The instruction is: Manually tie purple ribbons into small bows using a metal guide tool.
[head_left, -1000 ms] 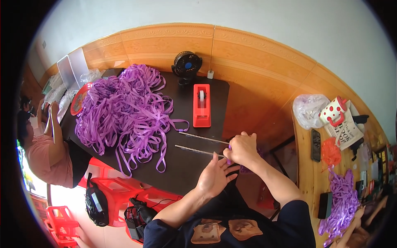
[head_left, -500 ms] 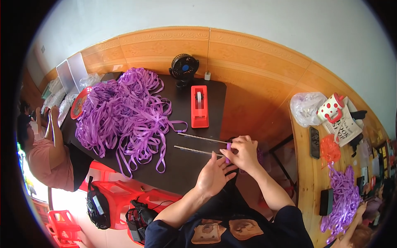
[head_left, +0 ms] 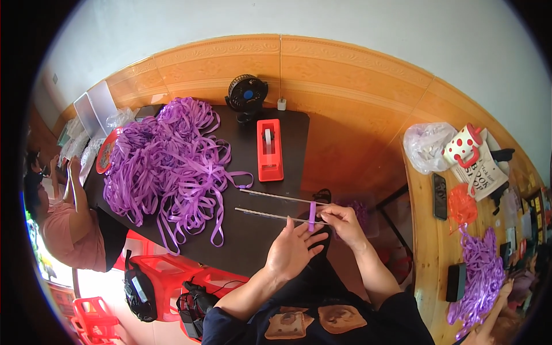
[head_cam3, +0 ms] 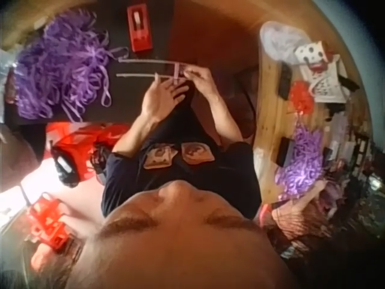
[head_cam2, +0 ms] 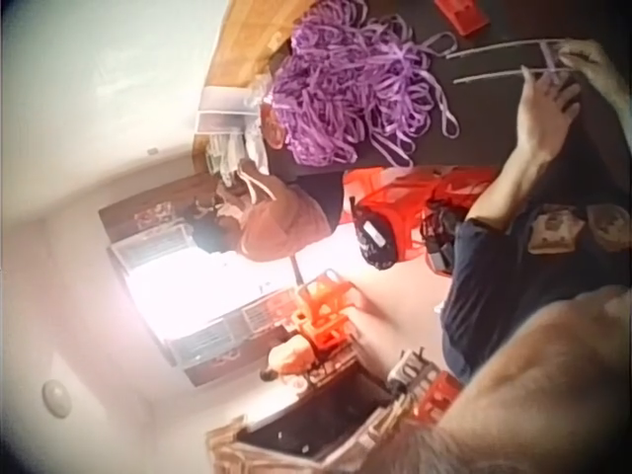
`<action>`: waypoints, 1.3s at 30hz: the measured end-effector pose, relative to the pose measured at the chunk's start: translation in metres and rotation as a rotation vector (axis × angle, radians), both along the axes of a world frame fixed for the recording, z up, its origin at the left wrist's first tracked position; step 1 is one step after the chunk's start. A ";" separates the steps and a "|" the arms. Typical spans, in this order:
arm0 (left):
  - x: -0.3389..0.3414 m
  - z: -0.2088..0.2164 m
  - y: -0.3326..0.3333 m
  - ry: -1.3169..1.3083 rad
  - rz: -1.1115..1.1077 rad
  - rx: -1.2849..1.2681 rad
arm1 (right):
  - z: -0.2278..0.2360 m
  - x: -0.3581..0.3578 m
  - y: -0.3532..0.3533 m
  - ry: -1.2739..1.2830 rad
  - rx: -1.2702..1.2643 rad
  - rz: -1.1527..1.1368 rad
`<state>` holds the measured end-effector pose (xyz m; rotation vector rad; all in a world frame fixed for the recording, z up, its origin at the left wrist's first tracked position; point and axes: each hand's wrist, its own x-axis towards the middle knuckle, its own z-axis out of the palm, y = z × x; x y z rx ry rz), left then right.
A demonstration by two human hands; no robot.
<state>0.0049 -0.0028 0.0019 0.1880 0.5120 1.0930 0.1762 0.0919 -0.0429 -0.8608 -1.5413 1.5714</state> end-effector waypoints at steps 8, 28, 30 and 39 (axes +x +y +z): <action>0.000 0.000 -0.002 -0.018 0.005 -0.013 | -0.025 -0.019 0.012 0.111 -0.296 0.164; 0.000 0.005 -0.001 -0.024 0.008 -0.012 | -0.015 -0.016 0.007 0.395 -0.511 -0.041; -0.001 0.005 -0.003 -0.030 0.012 -0.009 | 0.007 -0.020 0.000 0.458 -0.470 -0.040; 0.000 0.005 -0.001 -0.038 0.008 -0.005 | 0.022 -0.033 0.001 0.237 -0.362 -0.116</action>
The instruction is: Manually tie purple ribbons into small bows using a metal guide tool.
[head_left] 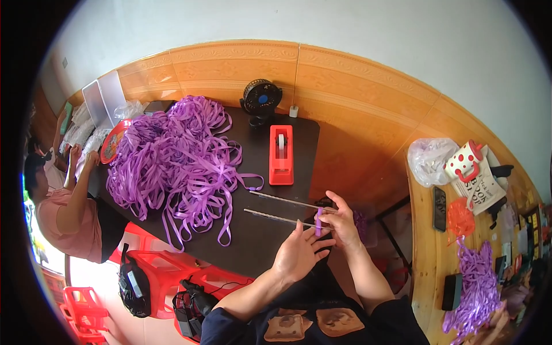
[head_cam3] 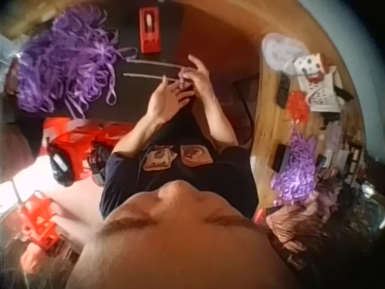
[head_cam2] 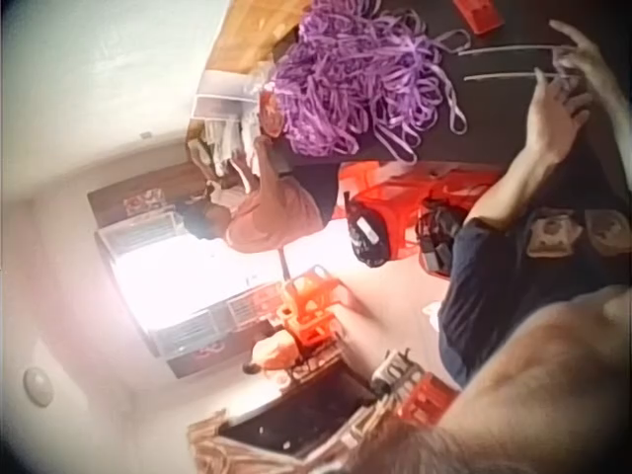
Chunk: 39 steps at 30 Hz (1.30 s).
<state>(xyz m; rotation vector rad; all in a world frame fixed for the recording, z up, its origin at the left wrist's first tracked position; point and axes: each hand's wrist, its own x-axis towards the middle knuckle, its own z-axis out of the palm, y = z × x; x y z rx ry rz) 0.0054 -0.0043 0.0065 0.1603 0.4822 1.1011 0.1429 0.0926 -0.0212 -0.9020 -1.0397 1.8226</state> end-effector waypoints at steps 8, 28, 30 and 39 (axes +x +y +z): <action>0.000 -0.001 0.000 0.008 -0.007 0.003 | -0.002 -0.001 0.000 0.001 0.006 -0.007; 0.002 -0.007 0.001 -0.084 0.003 0.025 | -0.039 -0.013 0.000 0.948 -0.274 0.276; 0.002 -0.005 0.000 -0.069 0.001 0.019 | -0.045 -0.014 0.002 0.948 -0.252 0.279; 0.006 0.000 0.001 -0.013 0.011 0.011 | -0.036 -0.001 0.006 0.581 -0.119 0.247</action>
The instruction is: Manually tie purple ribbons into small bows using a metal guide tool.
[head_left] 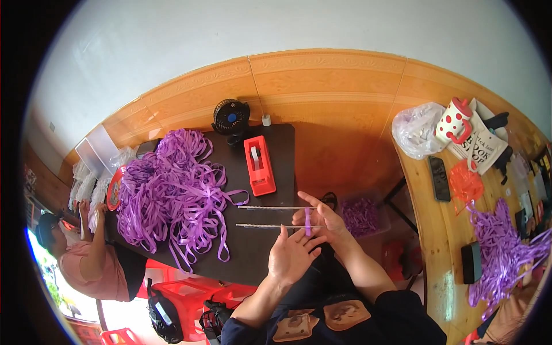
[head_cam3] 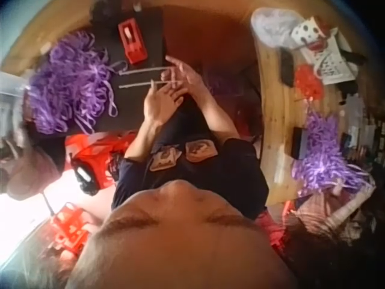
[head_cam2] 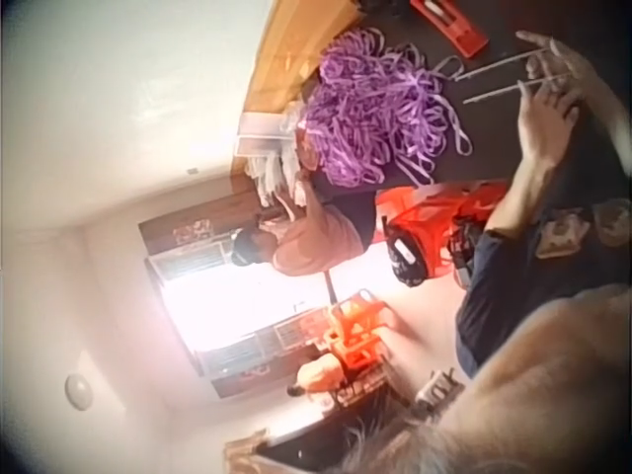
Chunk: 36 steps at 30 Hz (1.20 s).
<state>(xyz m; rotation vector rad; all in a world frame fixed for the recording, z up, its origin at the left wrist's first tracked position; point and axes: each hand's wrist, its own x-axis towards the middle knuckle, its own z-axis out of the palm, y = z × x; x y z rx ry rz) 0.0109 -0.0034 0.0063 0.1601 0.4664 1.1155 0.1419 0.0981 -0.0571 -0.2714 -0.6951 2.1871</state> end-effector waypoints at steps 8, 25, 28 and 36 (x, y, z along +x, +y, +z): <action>-0.002 -0.001 -0.001 0.003 0.003 0.004 | 0.005 0.008 0.006 -0.281 0.089 -0.002; -0.003 -0.009 0.001 -0.002 -0.004 0.018 | -0.022 -0.006 0.005 0.347 0.059 0.149; -0.002 -0.009 -0.001 0.119 0.006 0.028 | -0.017 -0.013 0.002 0.332 -0.004 0.084; 0.009 0.019 -0.043 0.124 -0.255 0.233 | -0.019 0.010 0.004 0.121 -0.098 -0.037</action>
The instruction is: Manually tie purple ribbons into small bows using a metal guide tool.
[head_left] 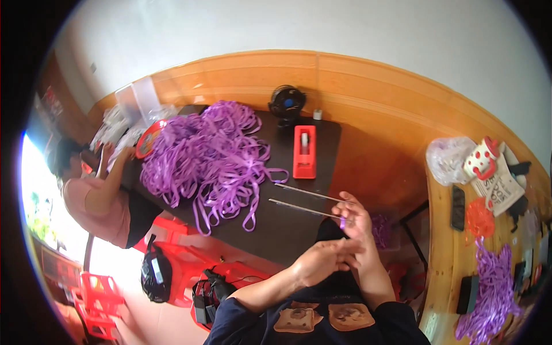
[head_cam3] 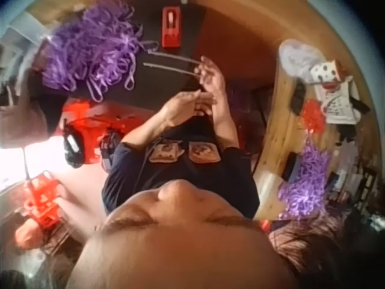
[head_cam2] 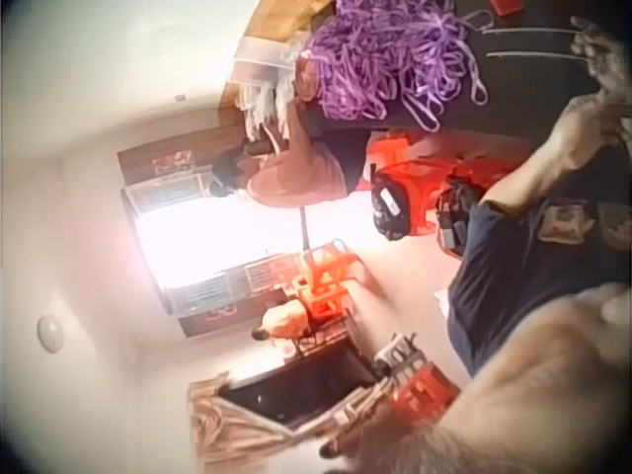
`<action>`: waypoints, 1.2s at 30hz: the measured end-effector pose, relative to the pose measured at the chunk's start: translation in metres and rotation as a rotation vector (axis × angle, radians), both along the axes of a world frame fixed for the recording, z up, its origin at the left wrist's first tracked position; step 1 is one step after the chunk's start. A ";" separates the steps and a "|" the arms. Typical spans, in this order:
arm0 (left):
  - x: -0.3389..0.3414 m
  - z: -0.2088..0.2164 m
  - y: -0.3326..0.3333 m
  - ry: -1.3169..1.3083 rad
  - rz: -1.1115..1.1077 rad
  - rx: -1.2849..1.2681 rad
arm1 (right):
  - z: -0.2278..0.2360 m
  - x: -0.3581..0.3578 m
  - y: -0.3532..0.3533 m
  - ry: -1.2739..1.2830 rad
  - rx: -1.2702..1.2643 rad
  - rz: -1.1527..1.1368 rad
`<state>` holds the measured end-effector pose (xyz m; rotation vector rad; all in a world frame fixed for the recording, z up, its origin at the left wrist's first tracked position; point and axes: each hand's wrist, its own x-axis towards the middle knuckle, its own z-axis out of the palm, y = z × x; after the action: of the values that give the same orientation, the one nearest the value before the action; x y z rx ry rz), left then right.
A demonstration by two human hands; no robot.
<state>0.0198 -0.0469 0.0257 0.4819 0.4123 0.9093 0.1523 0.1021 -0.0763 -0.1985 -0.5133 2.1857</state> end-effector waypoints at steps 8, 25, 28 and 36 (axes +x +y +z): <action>-0.015 0.104 -0.040 -0.160 -0.348 0.598 | 0.004 0.106 0.002 -0.328 0.089 -0.304; -0.067 0.122 -0.032 0.397 0.209 1.679 | -0.146 0.164 -0.044 -1.387 0.237 -0.604; -0.098 0.071 -0.040 1.631 0.891 0.959 | -0.143 0.165 -0.076 -1.339 0.240 -0.507; -0.131 -0.011 -0.026 2.122 1.128 0.807 | 0.012 0.086 -0.093 -1.182 0.602 -0.645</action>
<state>-0.1115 -0.0726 0.0151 2.0569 2.4602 1.2818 0.2384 0.0088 -0.0648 -1.1515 -1.4609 1.0283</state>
